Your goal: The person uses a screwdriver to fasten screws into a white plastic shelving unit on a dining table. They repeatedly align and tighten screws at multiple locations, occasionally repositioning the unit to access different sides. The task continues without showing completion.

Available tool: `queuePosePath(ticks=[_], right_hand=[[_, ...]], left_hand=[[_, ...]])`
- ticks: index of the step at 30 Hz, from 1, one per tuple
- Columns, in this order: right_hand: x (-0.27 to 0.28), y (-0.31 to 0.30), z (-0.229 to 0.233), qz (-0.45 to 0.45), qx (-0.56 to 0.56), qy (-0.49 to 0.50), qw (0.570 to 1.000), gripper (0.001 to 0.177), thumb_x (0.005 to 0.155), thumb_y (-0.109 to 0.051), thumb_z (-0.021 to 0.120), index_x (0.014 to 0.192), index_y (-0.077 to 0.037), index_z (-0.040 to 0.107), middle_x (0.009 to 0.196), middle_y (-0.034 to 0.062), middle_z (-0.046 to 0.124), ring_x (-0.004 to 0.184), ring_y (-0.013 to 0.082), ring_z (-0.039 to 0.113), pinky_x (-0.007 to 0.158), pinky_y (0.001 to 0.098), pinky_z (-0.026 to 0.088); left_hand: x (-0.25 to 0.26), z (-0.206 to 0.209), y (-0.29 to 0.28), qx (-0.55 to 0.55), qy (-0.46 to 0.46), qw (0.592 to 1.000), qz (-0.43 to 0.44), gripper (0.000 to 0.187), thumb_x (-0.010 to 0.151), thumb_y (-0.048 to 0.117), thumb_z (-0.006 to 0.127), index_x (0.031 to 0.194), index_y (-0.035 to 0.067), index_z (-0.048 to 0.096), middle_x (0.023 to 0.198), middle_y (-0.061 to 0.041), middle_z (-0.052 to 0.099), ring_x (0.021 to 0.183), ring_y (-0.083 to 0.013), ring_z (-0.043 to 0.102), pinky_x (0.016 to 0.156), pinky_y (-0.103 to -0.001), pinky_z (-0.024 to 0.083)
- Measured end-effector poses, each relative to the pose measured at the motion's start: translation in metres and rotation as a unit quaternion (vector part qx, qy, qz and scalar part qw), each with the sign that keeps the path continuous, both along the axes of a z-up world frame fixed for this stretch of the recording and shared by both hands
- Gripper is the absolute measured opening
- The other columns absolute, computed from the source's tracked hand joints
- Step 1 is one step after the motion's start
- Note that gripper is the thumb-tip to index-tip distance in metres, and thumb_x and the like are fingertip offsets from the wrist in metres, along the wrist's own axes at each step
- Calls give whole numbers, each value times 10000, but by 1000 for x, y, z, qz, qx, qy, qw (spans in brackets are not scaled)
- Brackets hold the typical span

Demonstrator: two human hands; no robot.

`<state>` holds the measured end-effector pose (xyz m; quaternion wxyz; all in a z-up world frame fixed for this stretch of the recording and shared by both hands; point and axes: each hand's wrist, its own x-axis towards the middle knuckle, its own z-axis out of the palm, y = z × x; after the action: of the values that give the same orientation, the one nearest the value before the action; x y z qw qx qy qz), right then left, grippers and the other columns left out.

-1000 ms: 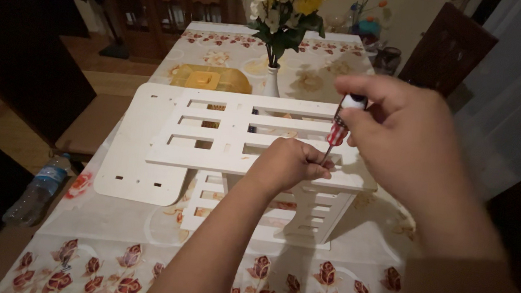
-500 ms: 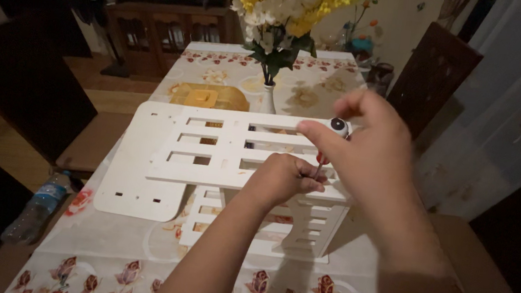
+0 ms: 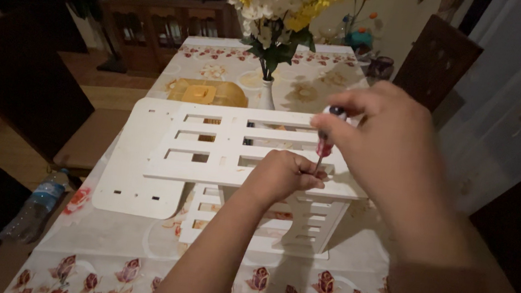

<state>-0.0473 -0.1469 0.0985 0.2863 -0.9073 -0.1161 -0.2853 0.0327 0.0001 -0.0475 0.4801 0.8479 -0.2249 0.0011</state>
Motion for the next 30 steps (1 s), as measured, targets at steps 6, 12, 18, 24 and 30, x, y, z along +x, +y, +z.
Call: queuePosePath(ticks=[6, 12, 18, 24, 30], right_hand=[[10, 16, -15, -131, 123, -43, 983, 451, 873, -350, 888, 888, -10, 594, 820, 153, 679, 713, 210, 648, 653, 340, 522], [8, 1, -4, -1, 169, 103, 980, 627, 794, -257, 834, 1372, -195, 600, 1182, -20, 685, 896, 123, 704, 705, 320, 602], [-2, -13, 12, 79, -9, 112, 990, 461, 839, -177, 728, 1298, -196, 766, 1137, 30, 806, 851, 175, 757, 737, 363, 582], [-3, -8, 13, -183, -52, 188, 963, 448, 895, -489, 807, 904, -53, 699, 723, 109, 683, 575, 184, 562, 546, 373, 461], [-21, -25, 15, -205, -25, 213, 955, 536, 991, -521, 735, 848, -10, 656, 690, 128, 611, 529, 203, 465, 491, 386, 401]], left_hand=[[-2, 2, -2, 5, 2, 1000, 11, 247, 774, 202, 842, 1015, 153, 826, 895, -52, 811, 760, -115, 751, 743, -285, 586], [-5, 6, -1, 30, 7, 999, 16, 265, 780, 234, 837, 1035, 167, 822, 884, -59, 802, 723, -139, 738, 720, -299, 582], [-5, 6, -1, 22, -31, 999, 5, 274, 771, 242, 847, 1030, 158, 820, 887, -69, 801, 747, -150, 751, 735, -302, 586], [-2, 2, -2, 9, -19, 1000, 1, 263, 776, 245, 838, 1025, 164, 817, 912, -48, 807, 782, -153, 768, 750, -300, 591], [-3, 1, -1, 16, -55, 998, -9, 242, 789, 244, 816, 1024, 185, 816, 903, -47, 802, 784, -178, 772, 757, -311, 591]])
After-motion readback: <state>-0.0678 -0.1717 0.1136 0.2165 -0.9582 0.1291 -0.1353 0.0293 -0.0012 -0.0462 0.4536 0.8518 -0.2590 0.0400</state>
